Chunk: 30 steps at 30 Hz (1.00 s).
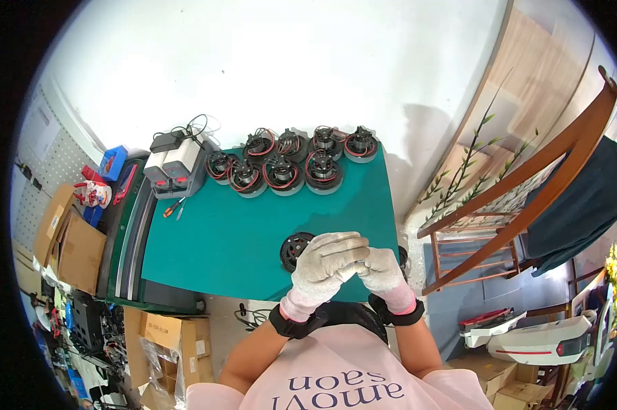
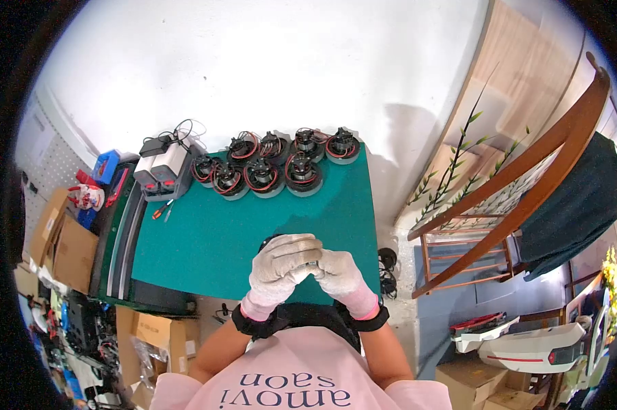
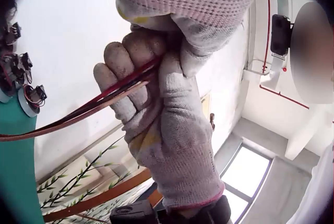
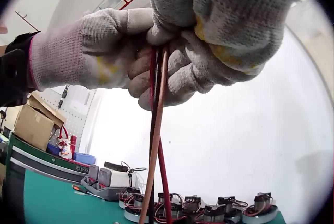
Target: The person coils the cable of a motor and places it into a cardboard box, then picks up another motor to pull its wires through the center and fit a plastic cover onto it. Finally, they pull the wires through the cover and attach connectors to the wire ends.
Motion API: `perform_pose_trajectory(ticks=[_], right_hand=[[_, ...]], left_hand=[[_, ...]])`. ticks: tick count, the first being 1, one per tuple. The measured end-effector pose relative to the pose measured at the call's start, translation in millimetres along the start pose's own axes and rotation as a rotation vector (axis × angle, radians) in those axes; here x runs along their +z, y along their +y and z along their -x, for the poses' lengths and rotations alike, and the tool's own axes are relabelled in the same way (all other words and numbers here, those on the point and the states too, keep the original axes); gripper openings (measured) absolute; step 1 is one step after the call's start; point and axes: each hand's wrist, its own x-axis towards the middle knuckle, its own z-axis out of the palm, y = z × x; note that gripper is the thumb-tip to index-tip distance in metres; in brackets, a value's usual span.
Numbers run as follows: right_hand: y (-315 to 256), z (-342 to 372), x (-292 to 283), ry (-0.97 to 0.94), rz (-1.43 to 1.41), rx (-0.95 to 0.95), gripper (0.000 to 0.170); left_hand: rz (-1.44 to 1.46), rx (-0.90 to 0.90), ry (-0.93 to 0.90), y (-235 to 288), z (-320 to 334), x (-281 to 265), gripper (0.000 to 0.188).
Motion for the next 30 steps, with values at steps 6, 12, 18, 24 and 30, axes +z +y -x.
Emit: perform_pose_trajectory(ticks=[6, 12, 18, 24, 30], right_hand=[[-4.5, -5.9, 3.5, 0.017, 0.034, 0.054, 0.017], [2.9, -1.2, 4.1, -0.058, -0.085, 0.188, 0.016], [-22.8, -21.3, 9.4, -0.142, -0.143, 0.492, 0.016], [-17.3, -21.4, 10.9, -0.168, -0.317, 0.599, 0.018], [-14.9, -25.6, 12.1, -0.130, -0.418, 0.530, 0.016]], left_hand=[[0.008, -0.015, 0.003, -1.7, 0.0, -3.4, 0.024], [0.425, -0.312, -0.068, -10.7, 3.1, -3.2, 0.025], [0.831, -0.804, 0.027, 1.5, -6.4, -12.3, 0.028], [0.770, -1.126, -0.003, -19.5, -11.8, -15.4, 0.026], [1.069, -1.097, 0.007, -33.8, -8.6, -12.2, 0.030]])
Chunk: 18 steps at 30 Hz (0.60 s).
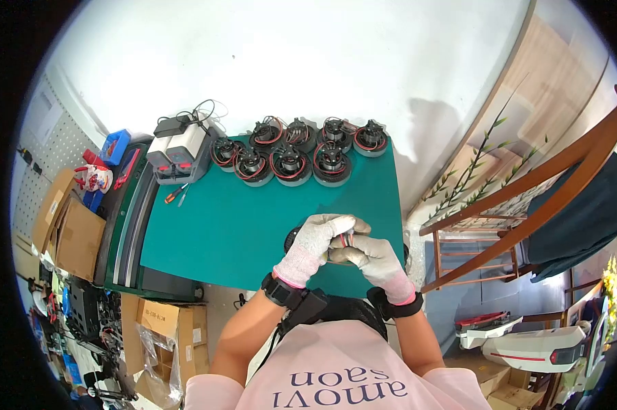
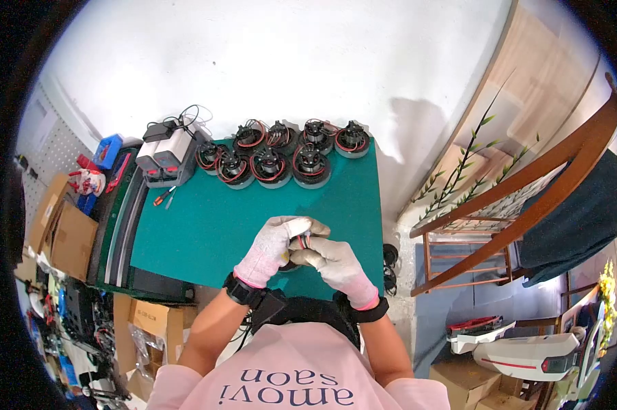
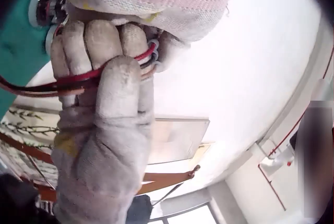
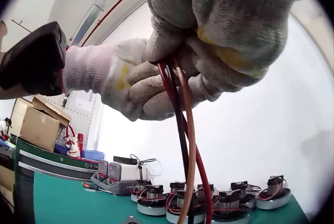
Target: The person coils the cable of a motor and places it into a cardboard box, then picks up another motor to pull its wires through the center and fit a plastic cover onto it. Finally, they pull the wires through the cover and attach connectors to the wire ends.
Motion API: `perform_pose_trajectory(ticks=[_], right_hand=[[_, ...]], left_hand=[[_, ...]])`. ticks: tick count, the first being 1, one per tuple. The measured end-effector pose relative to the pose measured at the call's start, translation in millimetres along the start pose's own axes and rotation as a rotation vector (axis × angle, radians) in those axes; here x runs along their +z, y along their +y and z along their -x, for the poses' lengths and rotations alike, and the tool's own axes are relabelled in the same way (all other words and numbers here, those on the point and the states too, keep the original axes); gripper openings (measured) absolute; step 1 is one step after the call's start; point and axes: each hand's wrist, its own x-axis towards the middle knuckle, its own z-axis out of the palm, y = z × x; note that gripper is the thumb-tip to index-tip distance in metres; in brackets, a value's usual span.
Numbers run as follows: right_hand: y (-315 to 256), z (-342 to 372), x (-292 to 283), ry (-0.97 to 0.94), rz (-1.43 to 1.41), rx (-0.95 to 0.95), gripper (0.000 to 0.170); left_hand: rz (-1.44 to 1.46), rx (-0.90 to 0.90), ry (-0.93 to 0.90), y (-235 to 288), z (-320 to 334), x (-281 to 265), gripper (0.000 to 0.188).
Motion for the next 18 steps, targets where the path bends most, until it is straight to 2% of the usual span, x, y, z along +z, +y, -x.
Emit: perform_pose_trajectory(ticks=[1, 3, 5, 7, 9, 11, 13, 18], right_hand=[[-2.8, 1.0, -0.1, 0.014, -0.071, 0.112, 0.017], [4.9, 1.4, -7.4, -0.015, -0.034, 0.088, 0.018], [10.6, -0.2, -11.7, -0.046, 0.002, 0.064, 0.020], [11.2, -2.1, -13.0, -0.024, -0.005, 0.141, 0.021], [17.2, -3.9, -12.1, -0.004, -0.030, 0.142, 0.021], [23.2, -5.7, -13.4, 0.016, -0.052, 0.139, 0.021], [29.7, -4.8, -14.7, 0.024, 0.069, 0.145, 0.019], [50.3, -4.6, -16.1, 0.026, 0.041, 0.126, 0.018]], left_hand=[[0.000, 0.001, 0.000, -0.8, -2.1, -1.4, 0.030], [-0.121, -0.050, -0.064, -0.6, -5.7, -3.1, 0.035], [-0.118, -0.036, -0.069, -0.7, -4.3, -1.3, 0.036], [-0.114, -0.023, -0.073, -2.9, -6.1, 1.6, 0.037], [0.041, 0.031, 0.023, -7.7, -15.0, 2.9, 0.031], [0.128, 0.036, 0.024, -10.1, -23.3, -5.3, 0.028], [0.253, 0.018, -0.004, -11.4, -27.5, -9.6, 0.025], [0.283, -0.028, -0.025, -28.7, -38.7, -25.7, 0.027]])
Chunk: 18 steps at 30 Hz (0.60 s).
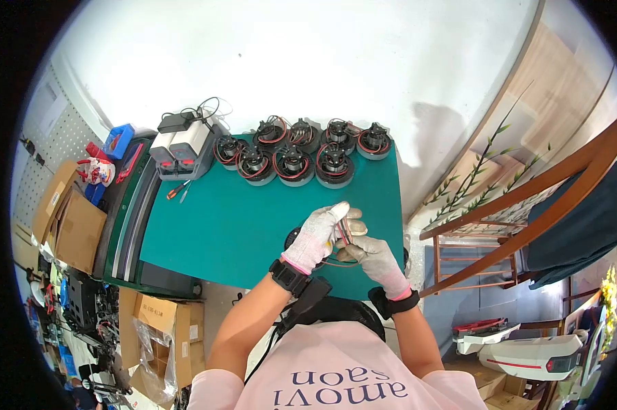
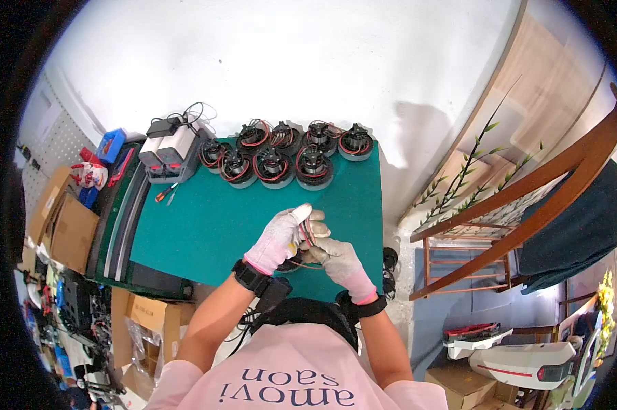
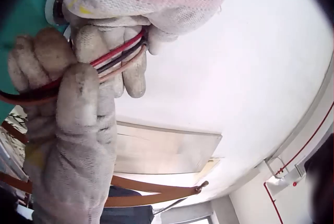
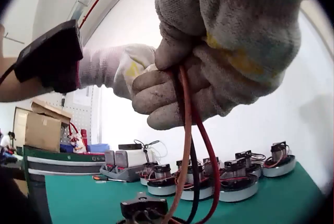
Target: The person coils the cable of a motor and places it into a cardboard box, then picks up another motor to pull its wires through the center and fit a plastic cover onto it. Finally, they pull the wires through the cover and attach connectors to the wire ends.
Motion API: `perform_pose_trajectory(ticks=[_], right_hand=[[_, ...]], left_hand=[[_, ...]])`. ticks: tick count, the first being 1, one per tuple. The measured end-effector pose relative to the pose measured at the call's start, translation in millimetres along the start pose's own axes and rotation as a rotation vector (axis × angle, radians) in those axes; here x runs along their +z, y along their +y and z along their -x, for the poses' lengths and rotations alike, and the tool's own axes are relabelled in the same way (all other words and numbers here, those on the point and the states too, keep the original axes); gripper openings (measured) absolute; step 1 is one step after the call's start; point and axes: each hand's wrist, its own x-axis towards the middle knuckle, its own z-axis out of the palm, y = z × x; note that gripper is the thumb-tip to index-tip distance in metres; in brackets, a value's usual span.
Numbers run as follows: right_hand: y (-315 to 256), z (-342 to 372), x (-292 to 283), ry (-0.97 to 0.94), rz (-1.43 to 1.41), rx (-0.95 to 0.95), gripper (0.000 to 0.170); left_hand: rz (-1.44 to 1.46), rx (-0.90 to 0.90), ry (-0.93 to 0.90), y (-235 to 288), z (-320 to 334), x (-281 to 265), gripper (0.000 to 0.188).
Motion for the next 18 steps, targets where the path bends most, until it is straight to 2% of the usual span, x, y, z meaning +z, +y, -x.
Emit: perform_pose_trajectory(ticks=[5, 7, 10, 12, 14, 16, 17, 18], right_hand=[[-1.6, 0.9, -3.6, 0.001, -0.042, 0.017, 0.018], [-3.9, 2.0, -6.3, 0.051, -0.222, -0.023, 0.019], [0.1, 1.3, -10.4, 0.061, -0.190, 0.015, 0.020], [-4.4, 1.2, -8.3, 0.070, -0.212, 0.036, 0.021], [-7.5, -0.3, -8.2, 0.084, -0.234, 0.058, 0.022], [-8.2, -3.1, -10.7, 0.077, -0.017, 0.034, 0.022], [-4.1, -5.6, -13.8, 0.078, -0.018, 0.034, 0.022], [0.4, -8.8, -16.9, 0.123, 0.010, -0.071, 0.021]], left_hand=[[-0.036, -0.021, 0.066, -1.1, 5.8, 9.9, 0.039], [-0.008, 0.068, -0.094, -7.1, 6.7, 10.1, 0.045], [-0.074, 0.080, -0.136, -10.5, 11.9, 13.7, 0.043], [-0.118, 0.106, -0.097, -13.0, 9.5, 16.0, 0.038], [-0.327, 0.176, 0.005, -12.5, 6.1, 18.8, 0.035], [-0.371, 0.152, 0.031, -8.5, 6.6, 25.7, 0.035], [-0.417, 0.129, 0.058, -6.5, 7.0, 27.3, 0.035], [-0.420, 0.127, 0.059, -7.3, 5.4, 22.8, 0.035]])
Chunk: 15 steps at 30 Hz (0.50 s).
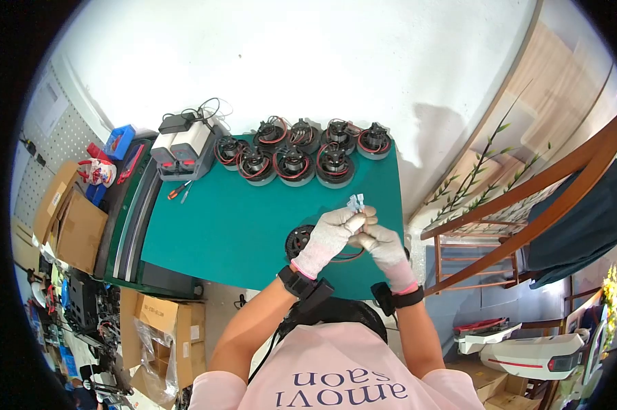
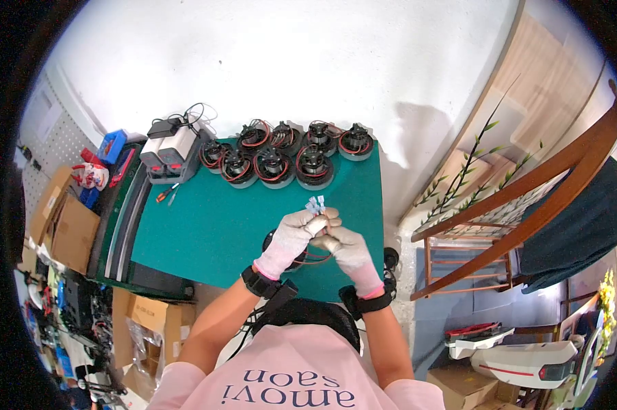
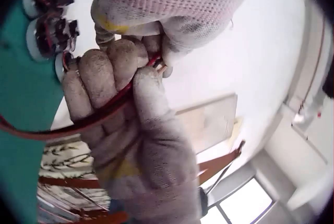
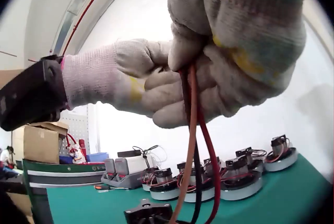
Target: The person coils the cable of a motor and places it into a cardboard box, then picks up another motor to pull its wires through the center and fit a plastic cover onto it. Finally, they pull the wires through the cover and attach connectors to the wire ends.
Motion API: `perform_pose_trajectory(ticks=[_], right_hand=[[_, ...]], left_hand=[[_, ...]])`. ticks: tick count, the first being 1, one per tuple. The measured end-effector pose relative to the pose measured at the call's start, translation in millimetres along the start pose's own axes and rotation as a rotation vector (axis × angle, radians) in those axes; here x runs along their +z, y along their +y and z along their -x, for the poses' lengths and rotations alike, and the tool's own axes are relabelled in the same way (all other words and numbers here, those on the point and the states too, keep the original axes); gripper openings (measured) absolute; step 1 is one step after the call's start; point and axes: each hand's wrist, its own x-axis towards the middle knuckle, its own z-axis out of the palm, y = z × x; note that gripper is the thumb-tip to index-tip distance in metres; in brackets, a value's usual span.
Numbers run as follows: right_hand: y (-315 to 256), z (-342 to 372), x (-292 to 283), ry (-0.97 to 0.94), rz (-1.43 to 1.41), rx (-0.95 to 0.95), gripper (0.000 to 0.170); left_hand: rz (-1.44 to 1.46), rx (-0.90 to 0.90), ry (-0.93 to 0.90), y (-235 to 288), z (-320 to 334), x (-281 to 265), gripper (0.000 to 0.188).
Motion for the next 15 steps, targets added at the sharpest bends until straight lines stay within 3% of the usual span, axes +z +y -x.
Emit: perform_pose_trajectory(ticks=[2, 4, 6, 8, 11, 13, 15], right_hand=[[7.2, -0.3, -3.9, 0.044, 0.019, -0.104, 0.019], [2.7, 4.4, -8.0, 0.212, -0.577, 0.071, 0.017], [21.2, 4.4, -12.2, 0.216, -0.663, 0.047, 0.019], [29.9, 5.9, -11.3, 0.199, -0.948, -0.058, 0.024], [34.0, 3.9, -12.0, 0.220, -0.994, -0.070, 0.026], [37.4, 1.0, -14.8, 0.277, -0.969, -0.077, 0.026], [38.8, 0.2, -18.1, 0.331, -0.945, -0.081, 0.026]], left_hand=[[-0.194, 0.184, -0.076, -8.8, -3.9, -10.1, 0.040], [-0.122, 0.202, -0.185, -17.4, -6.6, -17.9, 0.044], [-0.545, 0.240, -0.121, -58.3, -16.3, -41.3, 0.043], [-0.664, 0.047, -0.177, -71.1, -12.1, -41.3, 0.043], [-0.518, -0.035, -0.301, -88.7, -17.7, -42.9, 0.040], [-0.504, -0.151, -0.196, -86.9, -16.0, -36.5, 0.036], [-0.515, -0.142, -0.142, -83.5, -12.8, -31.2, 0.034]])
